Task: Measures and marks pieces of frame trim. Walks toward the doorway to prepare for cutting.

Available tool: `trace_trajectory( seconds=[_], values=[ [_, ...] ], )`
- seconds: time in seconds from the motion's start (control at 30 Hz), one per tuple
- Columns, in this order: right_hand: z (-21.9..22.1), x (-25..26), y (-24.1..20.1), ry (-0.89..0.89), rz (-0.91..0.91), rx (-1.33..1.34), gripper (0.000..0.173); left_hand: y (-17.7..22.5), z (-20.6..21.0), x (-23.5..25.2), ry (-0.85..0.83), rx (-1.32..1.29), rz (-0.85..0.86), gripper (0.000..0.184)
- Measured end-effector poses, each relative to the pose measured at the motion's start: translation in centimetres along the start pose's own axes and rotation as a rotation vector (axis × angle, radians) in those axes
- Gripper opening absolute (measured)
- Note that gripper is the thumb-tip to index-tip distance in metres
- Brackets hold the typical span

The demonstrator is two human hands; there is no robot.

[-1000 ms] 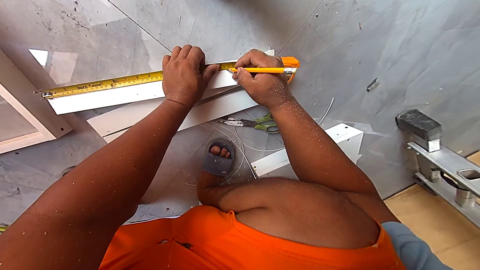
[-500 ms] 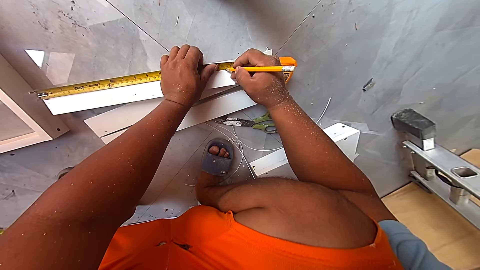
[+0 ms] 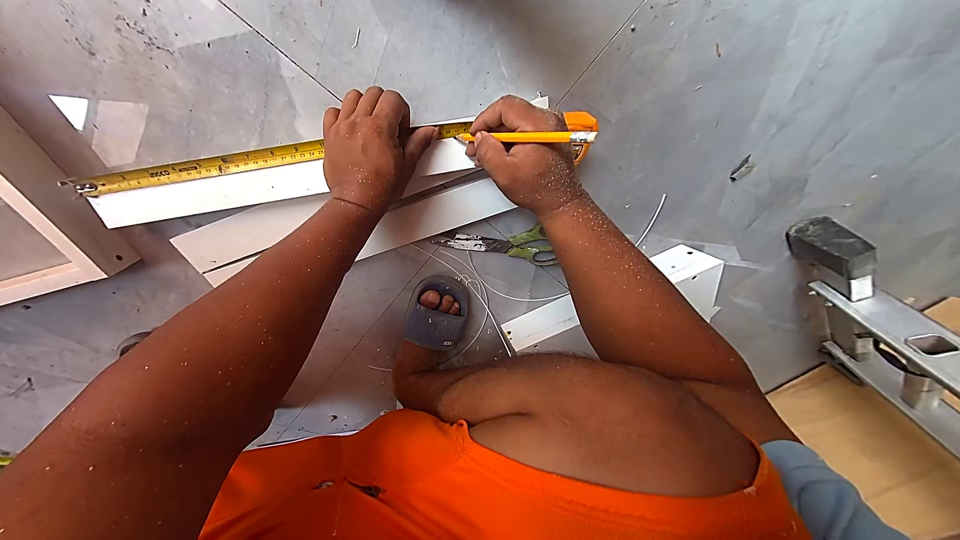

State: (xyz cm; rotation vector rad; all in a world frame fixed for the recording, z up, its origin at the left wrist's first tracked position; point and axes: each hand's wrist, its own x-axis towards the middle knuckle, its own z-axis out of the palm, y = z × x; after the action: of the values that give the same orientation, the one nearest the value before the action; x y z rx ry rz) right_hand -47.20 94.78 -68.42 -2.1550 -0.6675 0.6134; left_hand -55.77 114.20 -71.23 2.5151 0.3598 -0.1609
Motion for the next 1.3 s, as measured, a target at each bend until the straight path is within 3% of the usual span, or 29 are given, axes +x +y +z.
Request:
trace_trajectory(
  seconds=[0.33, 0.47, 0.6, 0.73, 1.0, 1.3],
  values=[
    [-0.5, 0.3, -0.7, -0.059, 0.051, 0.016, 0.016, 0.0, 0.0, 0.0, 0.0, -0.004, 0.004, 0.046],
    [-0.9, -0.2, -0.3, 0.03, -0.022, 0.135, 0.018, 0.0, -0.1, 0.0, -0.016, -0.002, -0.007, 0.047],
    [-3.1, -0.8, 0.4, 0.22, -0.204, -0.256, 0.027, 0.0, -0.2, 0.0, -0.018, -0.007, -0.006, 0.047],
    [-4.7, -1.9, 2.5, 0.043, -0.054, -0.457, 0.036, 0.1, -0.5, 0.1, -0.049, -0.011, -0.022, 0.046],
    [-3.7, -3.7, 3.1, 0.1, -0.073, -0.401, 0.024, 0.3, -0.1, -2.3, 0.099, -0.016, 0.03, 0.044],
    [-4.3, -4.4, 2.7, 0.014, -0.063, -0.378, 0.024, -0.3, 0.2, -2.6, 0.062, -0.064, 0.051, 0.042]
  ],
)
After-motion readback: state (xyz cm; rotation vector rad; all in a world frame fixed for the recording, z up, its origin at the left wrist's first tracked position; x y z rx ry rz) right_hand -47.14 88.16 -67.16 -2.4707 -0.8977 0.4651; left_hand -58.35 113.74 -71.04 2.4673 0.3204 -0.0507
